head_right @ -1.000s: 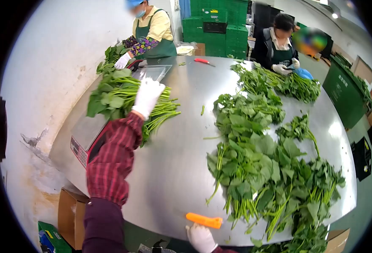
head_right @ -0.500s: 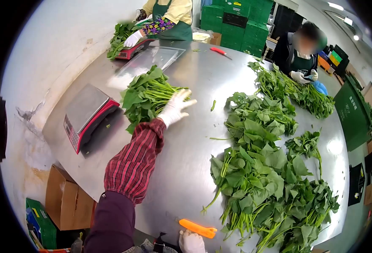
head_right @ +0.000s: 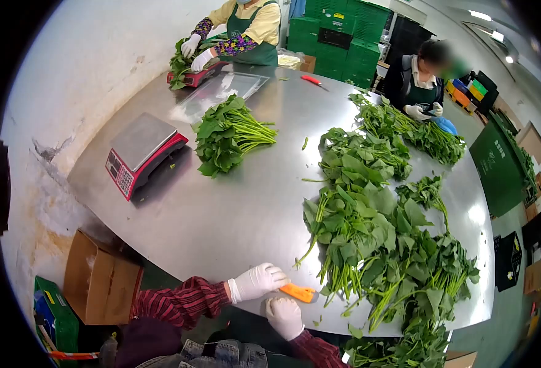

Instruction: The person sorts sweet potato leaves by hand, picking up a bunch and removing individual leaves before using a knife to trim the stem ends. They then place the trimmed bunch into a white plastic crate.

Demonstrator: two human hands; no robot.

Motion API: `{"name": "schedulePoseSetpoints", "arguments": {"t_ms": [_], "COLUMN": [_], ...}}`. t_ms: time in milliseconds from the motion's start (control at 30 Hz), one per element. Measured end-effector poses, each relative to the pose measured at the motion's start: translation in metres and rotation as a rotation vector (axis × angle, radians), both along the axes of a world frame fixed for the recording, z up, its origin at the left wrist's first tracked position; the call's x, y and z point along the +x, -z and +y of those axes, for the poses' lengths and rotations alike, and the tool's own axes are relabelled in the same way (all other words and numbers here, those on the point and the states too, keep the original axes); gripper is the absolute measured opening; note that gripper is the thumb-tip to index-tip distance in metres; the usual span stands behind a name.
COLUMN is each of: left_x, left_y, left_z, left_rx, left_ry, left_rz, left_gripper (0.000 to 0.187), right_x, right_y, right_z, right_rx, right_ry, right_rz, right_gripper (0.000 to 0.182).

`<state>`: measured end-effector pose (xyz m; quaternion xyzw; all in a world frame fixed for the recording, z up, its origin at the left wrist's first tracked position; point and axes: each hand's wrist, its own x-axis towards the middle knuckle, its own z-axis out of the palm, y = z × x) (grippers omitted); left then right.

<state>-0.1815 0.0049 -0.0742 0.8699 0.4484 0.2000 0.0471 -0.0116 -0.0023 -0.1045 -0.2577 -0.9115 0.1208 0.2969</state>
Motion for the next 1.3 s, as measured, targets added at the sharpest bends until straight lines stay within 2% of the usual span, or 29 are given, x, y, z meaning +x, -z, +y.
{"name": "schedulePoseSetpoints", "arguments": {"t_ms": [133, 233, 367, 433, 500, 567, 633, 700, 767, 833, 900, 967, 1067, 1100, 1200, 1233, 1300], "left_x": [-0.016, -0.065, -0.139, -0.173, -0.197, -0.162, -0.124, -0.066, -0.001, 0.059, 0.106, 0.141, 0.178, 0.177, 0.15, 0.132, 0.103], "left_y": [-0.001, -0.014, -0.023, -0.011, 0.005, -0.022, -0.026, -0.028, -0.022, -0.023, -0.022, -0.027, -0.023, -0.019, -0.009, 0.004, -0.016], "left_z": [-0.008, -0.019, -0.048, -0.062, -0.065, -0.058, -0.04, -0.02, -0.001, 0.02, 0.045, 0.071, 0.099, 0.105, 0.122, 0.129, 0.124], "left_rx": [0.062, 0.195, 0.188, 0.16, 0.185, 0.17, 0.138, 0.043, 0.015, -0.021, -0.069, 0.013, -0.069, -0.071, -0.21, -0.143, -0.502], "left_ry": [-0.11, -0.272, -0.554, -0.689, -0.82, -0.891, -0.811, -0.577, -0.393, -0.304, -0.414, -0.554, -0.784, -0.782, -0.655, -0.661, -0.456], "left_rz": [0.02, -0.014, 0.02, 0.08, 0.177, 0.129, 0.08, -0.091, -0.14, -0.299, -0.547, -0.517, -0.405, -0.405, -0.882, -0.848, -1.389], "left_gripper": [0.025, 0.022, 0.023, 0.029, 0.04, 0.046, 0.049, 0.047, 0.044, 0.044, 0.053, 0.062, 0.075, 0.075, 0.085, 0.085, 0.08], "right_x": [0.009, 0.037, 0.088, 0.114, 0.139, 0.165, 0.187, 0.198, 0.203, 0.201, 0.195, 0.19, 0.177, 0.173, 0.168, 0.17, 0.174], "right_y": [-0.002, -0.001, -0.009, -0.008, -0.021, -0.014, -0.01, -0.015, -0.019, -0.026, -0.03, -0.026, -0.028, -0.031, -0.031, -0.031, -0.029], "right_z": [-0.001, -0.001, -0.004, 0.0, -0.005, -0.003, -0.005, -0.006, -0.005, -0.004, -0.002, 0.001, 0.006, 0.007, 0.007, 0.007, 0.009], "right_rx": [-0.031, 0.032, -0.101, -0.028, -0.247, -0.122, -0.18, -0.197, -0.141, -0.135, -0.123, -0.11, -0.148, -0.166, -0.209, -0.21, -0.226], "right_ry": [0.054, 0.103, 0.37, 0.476, 0.651, 0.743, 0.867, 0.919, 0.922, 0.91, 0.867, 0.821, 0.716, 0.688, 0.646, 0.647, 0.693], "right_rz": [-0.116, 0.004, 0.154, 0.226, 0.198, 0.211, 0.174, 0.211, 0.191, 0.149, 0.202, 0.155, 0.179, 0.146, 0.094, 0.099, 0.151], "right_gripper": [0.016, 0.014, 0.01, 0.014, 0.018, 0.019, 0.02, 0.021, 0.021, 0.017, 0.017, 0.017, 0.02, 0.02, 0.021, 0.021, 0.02]}}
